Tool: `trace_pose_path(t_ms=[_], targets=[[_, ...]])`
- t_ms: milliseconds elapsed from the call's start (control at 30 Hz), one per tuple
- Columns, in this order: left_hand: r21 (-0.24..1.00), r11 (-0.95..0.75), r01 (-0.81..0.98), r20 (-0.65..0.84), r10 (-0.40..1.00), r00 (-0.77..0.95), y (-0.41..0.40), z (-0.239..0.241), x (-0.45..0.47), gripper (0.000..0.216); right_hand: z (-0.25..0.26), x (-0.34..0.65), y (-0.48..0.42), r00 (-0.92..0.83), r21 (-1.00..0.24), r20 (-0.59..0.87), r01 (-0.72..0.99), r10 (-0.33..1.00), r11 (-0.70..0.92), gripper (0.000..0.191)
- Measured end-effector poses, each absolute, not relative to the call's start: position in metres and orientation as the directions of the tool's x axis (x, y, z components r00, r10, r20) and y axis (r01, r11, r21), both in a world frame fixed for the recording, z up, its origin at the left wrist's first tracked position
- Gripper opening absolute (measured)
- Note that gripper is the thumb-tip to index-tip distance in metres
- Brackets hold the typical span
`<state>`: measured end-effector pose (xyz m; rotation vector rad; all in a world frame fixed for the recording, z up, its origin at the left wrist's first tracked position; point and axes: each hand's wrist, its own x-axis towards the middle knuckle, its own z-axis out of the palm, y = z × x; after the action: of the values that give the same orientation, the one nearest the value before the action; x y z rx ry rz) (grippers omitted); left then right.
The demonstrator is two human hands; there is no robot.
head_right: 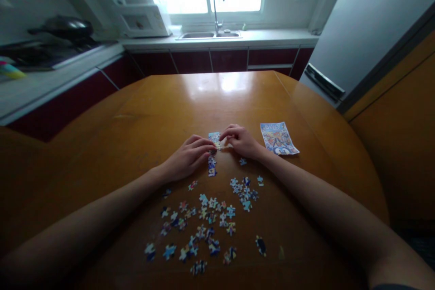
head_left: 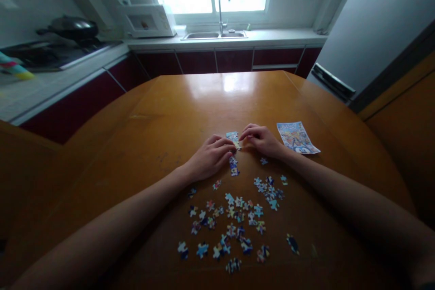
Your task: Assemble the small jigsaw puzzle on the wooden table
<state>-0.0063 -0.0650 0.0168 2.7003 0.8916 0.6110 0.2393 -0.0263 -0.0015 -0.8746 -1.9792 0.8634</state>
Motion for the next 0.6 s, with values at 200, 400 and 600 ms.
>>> trace_pose_path(t_ms=[200, 400, 600], targets=[[0.293, -0.784, 0.547, 0.306, 0.619, 0.724, -0.0669, 0.0152, -0.0067, 0.029, -0.0019, 0.2398, -0.0262, -0.429, -0.814, 0.376, 0.27, 0.821, 0.514, 0.025], [0.312, -0.774, 0.552, 0.297, 0.631, 0.717, -0.066, 0.0124, -0.0068, 0.027, -0.001, 0.2398, -0.0272, -0.407, -0.821, 0.356, 0.294, 0.841, 0.49, 0.024], [0.334, -0.774, 0.537, 0.309, 0.629, 0.714, -0.0657, 0.0135, -0.0054, 0.027, -0.0019, 0.2401, -0.0269, -0.402, -0.821, 0.366, 0.285, 0.84, 0.494, 0.022]])
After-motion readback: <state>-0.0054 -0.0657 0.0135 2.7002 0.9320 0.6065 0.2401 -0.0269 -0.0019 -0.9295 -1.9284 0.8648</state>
